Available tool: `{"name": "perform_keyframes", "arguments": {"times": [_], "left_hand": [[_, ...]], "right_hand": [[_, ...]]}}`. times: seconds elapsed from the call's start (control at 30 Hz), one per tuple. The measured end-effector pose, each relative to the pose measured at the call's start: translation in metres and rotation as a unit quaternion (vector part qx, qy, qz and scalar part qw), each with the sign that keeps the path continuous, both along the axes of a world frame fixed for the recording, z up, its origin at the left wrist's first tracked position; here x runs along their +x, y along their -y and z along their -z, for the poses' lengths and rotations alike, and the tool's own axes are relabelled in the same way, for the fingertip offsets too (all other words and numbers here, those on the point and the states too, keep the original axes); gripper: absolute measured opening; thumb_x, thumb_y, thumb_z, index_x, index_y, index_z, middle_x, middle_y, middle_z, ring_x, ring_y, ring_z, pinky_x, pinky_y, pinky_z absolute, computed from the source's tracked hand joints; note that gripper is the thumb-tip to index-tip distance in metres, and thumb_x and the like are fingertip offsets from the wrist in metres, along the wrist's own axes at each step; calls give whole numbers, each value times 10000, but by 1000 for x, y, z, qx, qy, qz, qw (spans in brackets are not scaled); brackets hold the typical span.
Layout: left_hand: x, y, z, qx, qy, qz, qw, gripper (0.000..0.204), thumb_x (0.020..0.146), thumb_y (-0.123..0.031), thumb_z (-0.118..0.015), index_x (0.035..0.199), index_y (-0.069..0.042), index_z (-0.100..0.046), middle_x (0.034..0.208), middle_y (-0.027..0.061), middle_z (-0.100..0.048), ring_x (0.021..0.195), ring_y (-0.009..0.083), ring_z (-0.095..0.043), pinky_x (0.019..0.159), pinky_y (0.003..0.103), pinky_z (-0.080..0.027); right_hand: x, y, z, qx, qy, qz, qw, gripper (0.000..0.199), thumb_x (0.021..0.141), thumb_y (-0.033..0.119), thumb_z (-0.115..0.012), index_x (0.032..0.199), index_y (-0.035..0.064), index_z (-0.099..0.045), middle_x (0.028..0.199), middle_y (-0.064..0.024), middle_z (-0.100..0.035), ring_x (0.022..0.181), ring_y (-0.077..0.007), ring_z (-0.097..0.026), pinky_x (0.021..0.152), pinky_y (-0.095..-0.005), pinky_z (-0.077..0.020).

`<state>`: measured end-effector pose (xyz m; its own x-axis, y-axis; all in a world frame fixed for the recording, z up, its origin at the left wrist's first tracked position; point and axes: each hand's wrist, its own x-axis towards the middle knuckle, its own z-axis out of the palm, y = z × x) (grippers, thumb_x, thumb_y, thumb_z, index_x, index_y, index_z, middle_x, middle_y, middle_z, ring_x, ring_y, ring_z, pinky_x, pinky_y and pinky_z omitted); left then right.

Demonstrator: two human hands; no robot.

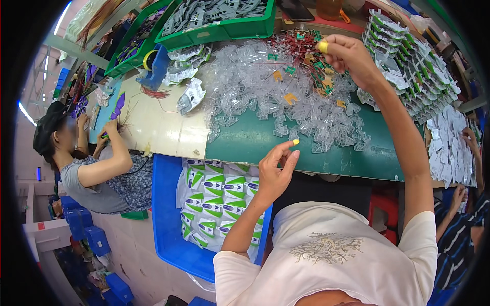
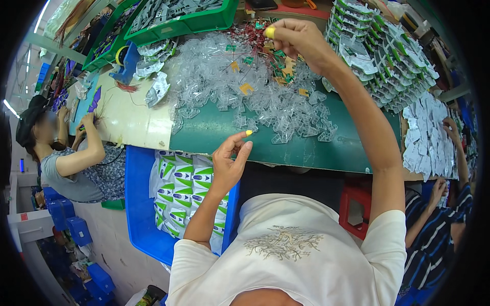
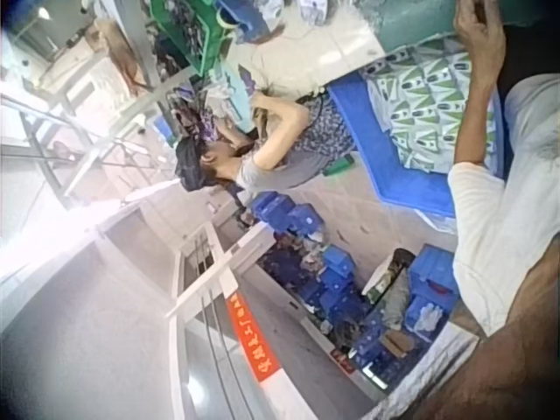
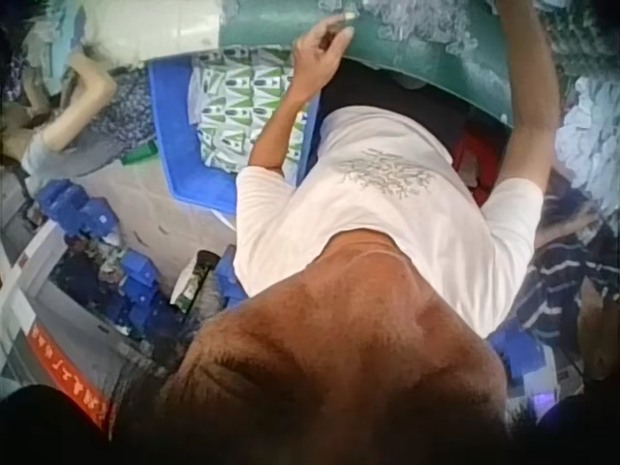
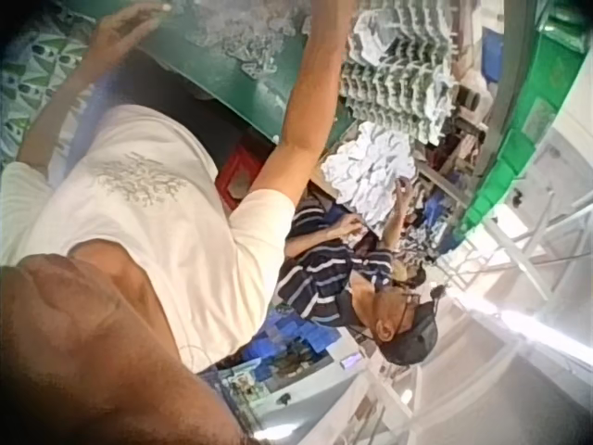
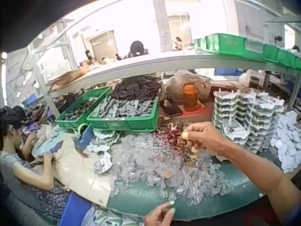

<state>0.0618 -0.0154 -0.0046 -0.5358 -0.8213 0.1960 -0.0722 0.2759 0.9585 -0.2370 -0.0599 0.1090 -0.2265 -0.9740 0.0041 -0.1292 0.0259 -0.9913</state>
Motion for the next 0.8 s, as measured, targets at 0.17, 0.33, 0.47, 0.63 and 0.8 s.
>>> {"name": "perform_keyframes", "arguments": {"times": [0.17, 0.33, 0.47, 0.63, 0.8], "left_hand": [[-7, 18, -18, 173, -122, 18, 977, 273, 960, -103, -605, 1198, 29, -589, 939, 24, -610, 772, 72, -569, 685, 224, -489], [-25, 36, -47, 232, -262, 57, 935, 324, 1010, -178, -530, 1263, 24, -531, 1054, 48, -608, 882, 104, -607, 754, 259, -509], [-25, 39, -52, 209, -235, 77, 946, 242, 972, -115, -597, 1168, 27, -612, 987, 25, -634, 867, 85, -612, 773, 241, -510], [-31, 32, -42, 188, -222, 31, 956, 177, 902, -31, -674, 1070, 24, -669, 961, 29, -678, 863, 75, -619, 770, 223, -504], [-37, 24, -37, 89, -200, 2, 976, 195, 860, 12, -708, 1053, 21, -676, 962, 50, -700, 848, 80, -631, 750, 220, -511]], "right_hand": [[43, -42, 0, -68, -135, -63, 987, 126, 829, 130, -633, 852, 9, -656, 692, 26, -581, 607, -26, -500, 528, -213, -385], [62, -88, 5, -83, -147, -110, 980, 74, 781, 79, -646, 770, 6, -643, 662, 22, -566, 592, -34, -477, 522, -214, -368], [64, -97, 9, -83, -157, -120, 977, 73, 779, 73, -639, 745, 9, -636, 667, 9, -588, 598, -49, -490, 534, -219, -379], [61, -99, 16, -22, -118, -116, 986, 123, 759, 42, -611, 862, -9, -655, 713, -11, -605, 672, -76, -554, 627, -237, -439], [87, -88, 21, 64, 44, -76, 994, 183, 855, 103, -667, 992, -18, -660, 776, 15, -625, 665, -27, -551, 568, -203, -446]]}}
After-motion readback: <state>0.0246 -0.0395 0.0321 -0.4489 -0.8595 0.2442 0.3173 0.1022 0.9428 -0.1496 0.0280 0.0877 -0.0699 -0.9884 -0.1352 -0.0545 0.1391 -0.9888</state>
